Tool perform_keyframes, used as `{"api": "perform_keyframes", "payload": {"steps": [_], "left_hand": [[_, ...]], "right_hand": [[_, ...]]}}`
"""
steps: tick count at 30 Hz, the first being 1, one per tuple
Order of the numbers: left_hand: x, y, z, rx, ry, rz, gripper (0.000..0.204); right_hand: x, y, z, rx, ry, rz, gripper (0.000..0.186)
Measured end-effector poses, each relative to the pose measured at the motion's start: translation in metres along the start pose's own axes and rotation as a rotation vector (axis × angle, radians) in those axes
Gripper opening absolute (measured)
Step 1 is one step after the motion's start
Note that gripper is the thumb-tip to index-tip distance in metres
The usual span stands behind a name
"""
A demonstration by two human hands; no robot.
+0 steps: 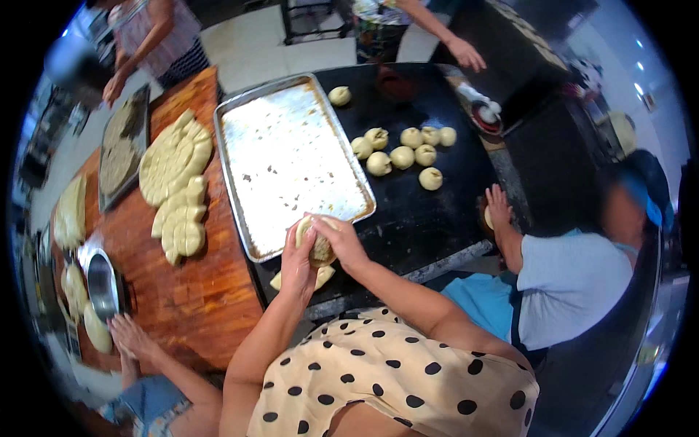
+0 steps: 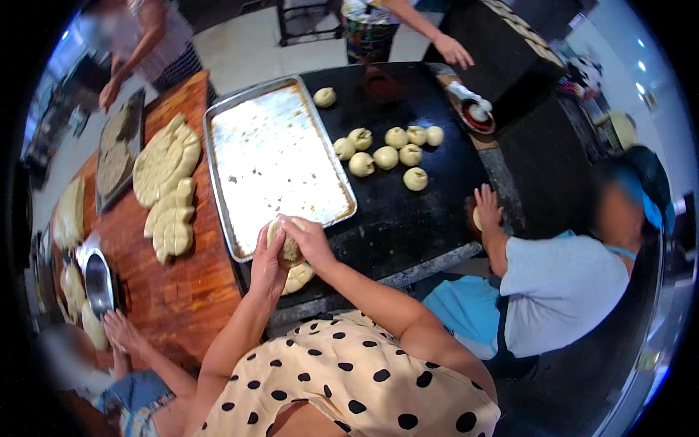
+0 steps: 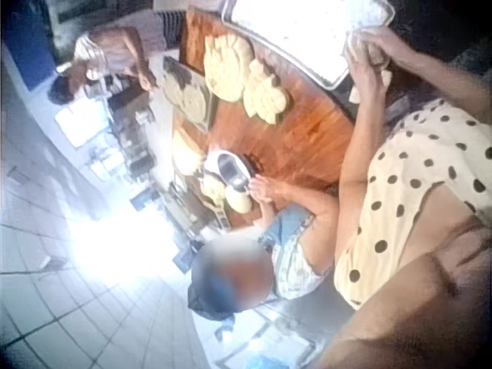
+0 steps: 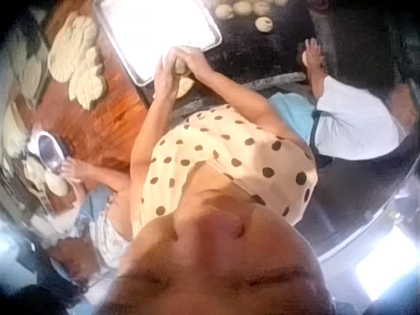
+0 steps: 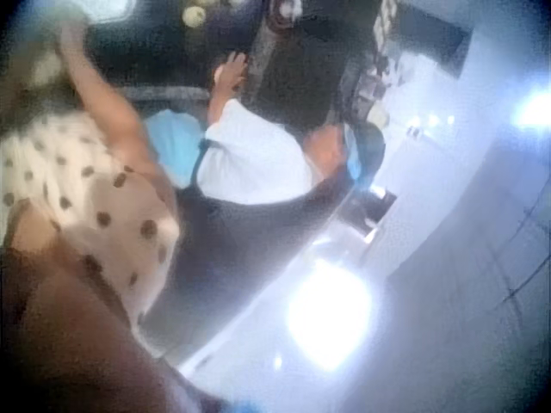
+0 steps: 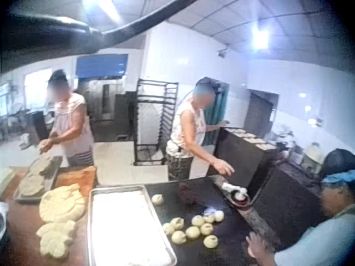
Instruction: The person picks up pieces of dough, flattens them, adds a portion of filling from a tray by hand, and shapes them into round buns before placing them on a dark work surface.
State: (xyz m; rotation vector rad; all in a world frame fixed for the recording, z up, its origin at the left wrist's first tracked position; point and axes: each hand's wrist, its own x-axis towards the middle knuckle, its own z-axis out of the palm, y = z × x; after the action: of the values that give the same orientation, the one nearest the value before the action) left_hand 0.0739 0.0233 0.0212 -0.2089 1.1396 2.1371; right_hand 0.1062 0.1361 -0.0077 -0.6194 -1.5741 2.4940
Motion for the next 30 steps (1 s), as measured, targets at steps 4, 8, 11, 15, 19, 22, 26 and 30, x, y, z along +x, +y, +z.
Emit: {"api": "perform_keyframes", "payload": {"steps": [4,8,11,15,19,22,26,30], "left_hand": [[0.016,0.0,-0.011,0.145,-0.029,-0.189,0.038],[0.021,-0.001,-0.015,0.251,-0.042,-0.223,0.04],[0.015,0.006,-0.018,0.035,-0.145,-0.327,0.045],[0.004,0.001,-0.028,-0.08,-0.117,-0.149,0.061],[0.007,-0.005,-0.031,-0.038,0.172,-0.024,0.063],[0.001,-0.001,-0.024,-0.113,0.174,-0.058,0.061],[0.008,-0.008,-0.029,0.029,0.157,0.009,0.055],[0.033,-0.017,-0.039,0.388,0.002,0.303,0.043]], "right_hand": [[0.006,0.028,-0.001,-0.068,0.183,-0.137,0.036],[0.0,0.034,0.002,-0.193,0.24,-0.223,0.034],[-0.001,0.038,0.004,-0.047,0.231,-0.187,0.034],[-0.011,0.029,0.027,0.098,0.287,-0.208,0.049],[-0.026,0.029,0.046,-0.072,0.21,-0.177,0.058],[-0.019,0.021,0.033,-0.144,0.127,-0.218,0.052],[-0.02,0.003,0.044,-0.481,0.184,-0.423,0.037],[-0.003,0.013,0.052,-0.568,0.331,-0.694,0.027]]}}
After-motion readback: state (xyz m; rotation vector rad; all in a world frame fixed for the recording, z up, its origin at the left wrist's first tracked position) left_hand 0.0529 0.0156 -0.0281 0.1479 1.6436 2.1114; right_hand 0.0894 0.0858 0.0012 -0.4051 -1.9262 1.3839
